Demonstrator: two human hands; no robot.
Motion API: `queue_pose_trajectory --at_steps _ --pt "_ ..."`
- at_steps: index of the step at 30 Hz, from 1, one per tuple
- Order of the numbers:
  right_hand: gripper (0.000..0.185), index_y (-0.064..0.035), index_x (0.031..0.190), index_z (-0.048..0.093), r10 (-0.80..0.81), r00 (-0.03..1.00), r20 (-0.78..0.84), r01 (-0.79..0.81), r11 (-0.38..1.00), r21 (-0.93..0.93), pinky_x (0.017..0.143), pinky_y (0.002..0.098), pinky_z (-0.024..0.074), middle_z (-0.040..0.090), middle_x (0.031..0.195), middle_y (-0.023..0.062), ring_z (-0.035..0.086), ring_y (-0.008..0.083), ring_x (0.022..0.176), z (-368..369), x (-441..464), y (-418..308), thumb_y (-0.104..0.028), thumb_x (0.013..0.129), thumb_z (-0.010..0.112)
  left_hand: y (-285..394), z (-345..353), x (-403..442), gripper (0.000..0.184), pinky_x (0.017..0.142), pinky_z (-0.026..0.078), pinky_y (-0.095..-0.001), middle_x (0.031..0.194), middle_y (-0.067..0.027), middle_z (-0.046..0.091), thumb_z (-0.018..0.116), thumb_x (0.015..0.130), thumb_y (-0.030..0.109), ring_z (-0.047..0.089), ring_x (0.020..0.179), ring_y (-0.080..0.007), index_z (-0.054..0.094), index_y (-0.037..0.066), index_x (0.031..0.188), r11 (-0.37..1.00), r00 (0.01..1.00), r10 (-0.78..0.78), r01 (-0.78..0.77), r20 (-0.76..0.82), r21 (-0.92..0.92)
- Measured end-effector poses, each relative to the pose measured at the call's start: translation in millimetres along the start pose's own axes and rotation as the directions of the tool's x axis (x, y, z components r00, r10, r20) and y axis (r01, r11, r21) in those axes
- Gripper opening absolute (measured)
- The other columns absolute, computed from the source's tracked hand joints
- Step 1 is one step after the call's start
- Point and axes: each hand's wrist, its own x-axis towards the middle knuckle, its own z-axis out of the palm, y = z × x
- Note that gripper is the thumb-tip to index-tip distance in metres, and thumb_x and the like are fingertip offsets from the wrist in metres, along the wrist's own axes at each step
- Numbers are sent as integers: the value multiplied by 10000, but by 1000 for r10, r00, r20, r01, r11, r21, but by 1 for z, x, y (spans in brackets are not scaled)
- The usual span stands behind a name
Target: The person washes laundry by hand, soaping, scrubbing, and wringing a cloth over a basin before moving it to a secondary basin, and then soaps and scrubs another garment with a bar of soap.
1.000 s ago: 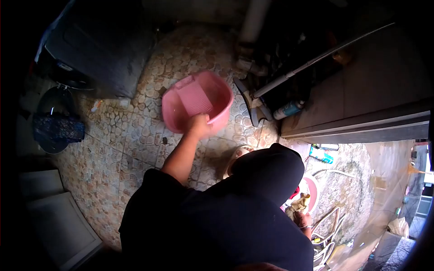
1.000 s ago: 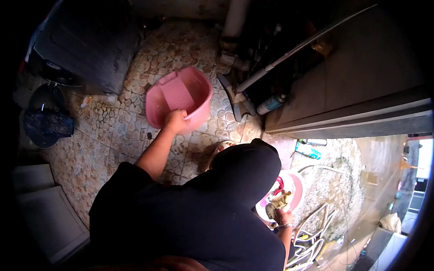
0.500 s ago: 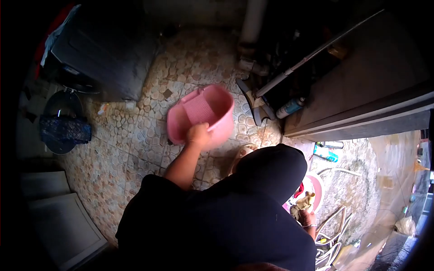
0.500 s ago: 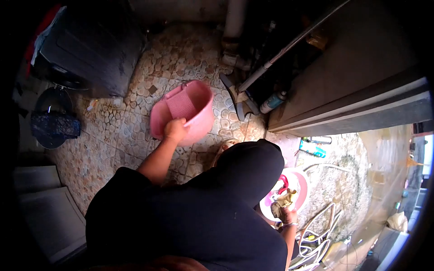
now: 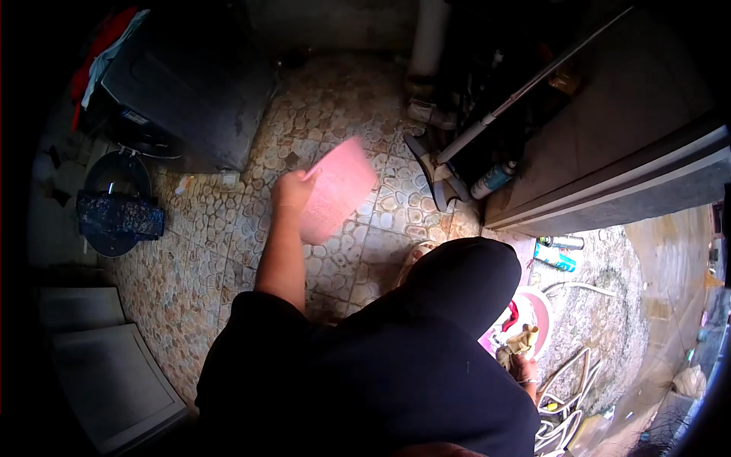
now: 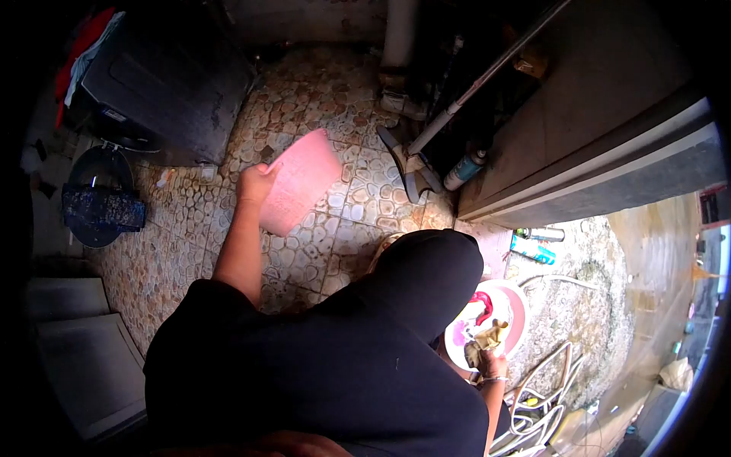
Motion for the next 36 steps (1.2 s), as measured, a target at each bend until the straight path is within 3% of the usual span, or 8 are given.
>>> queue_pose_trajectory --at_steps 4,6,19,22,27,31,33,36 --pt "371 -9 1053 540 -40 999 -25 41 997 57 642 324 521 613 869 79 615 207 719 12 -8 -11 -31 692 622 -26 -11 19 422 612 453 -433 707 -210 586 601 734 486 581 698 -386 618 64 714 998 991 -38 32 -131 -50" --pt "369 -10 1056 535 -40 999 -24 38 995 -94 641 327 522 610 864 78 615 210 714 19 -15 -21 -21 695 610 -35 -17 23 431 594 447 -426 691 -212 580 613 727 477 572 663 -385 617 48 684 992 983 -30 7 -180 -126" --pt "356 -26 1033 562 -34 999 -18 35 999 31 634 284 515 630 858 60 618 178 699 -8 5 15 -31 684 632 -33 -45 19 397 640 462 -397 726 -200 608 612 734 467 600 718 -359 662 75 774 986 980 -131 113 -147 -122" --pt "355 -9 1030 561 -59 996 -64 59 998 -6 643 287 517 632 871 65 621 179 710 -5 -9 12 -32 684 635 -18 -39 23 408 646 469 -394 745 -178 622 600 735 485 611 722 -341 666 85 783 997 990 -62 67 -129 37" --pt "285 -11 945 604 -112 992 -60 109 992 -57 608 253 476 626 816 37 586 129 671 3 -41 3 -141 695 644 40 -1 -1 376 652 471 -406 774 -141 634 614 738 474 613 748 -322 639 105 804 997 995 80 -80 -65 -9" --pt "264 -19 913 615 -159 983 -96 144 978 -153 579 241 451 618 782 16 567 105 656 -2 -56 1 -179 705 644 70 61 -27 327 677 458 -416 782 -161 629 642 748 398 604 745 -331 621 75 798 957 943 277 -288 183 38" --pt "321 0 1018 567 -73 997 -31 72 996 -46 656 327 517 619 877 74 619 195 736 -9 -57 1 -59 705 606 85 86 -52 308 686 463 -414 786 -164 625 634 749 377 603 752 -335 603 71 771 934 889 358 -347 285 -91" --pt "344 3 1047 540 -95 994 -48 96 995 24 679 333 521 617 882 84 620 201 755 -20 -45 12 -43 709 588 104 134 -82 196 704 464 -419 822 -149 636 578 754 272 617 806 -309 616 86 803 904 799 413 -419 437 -88"
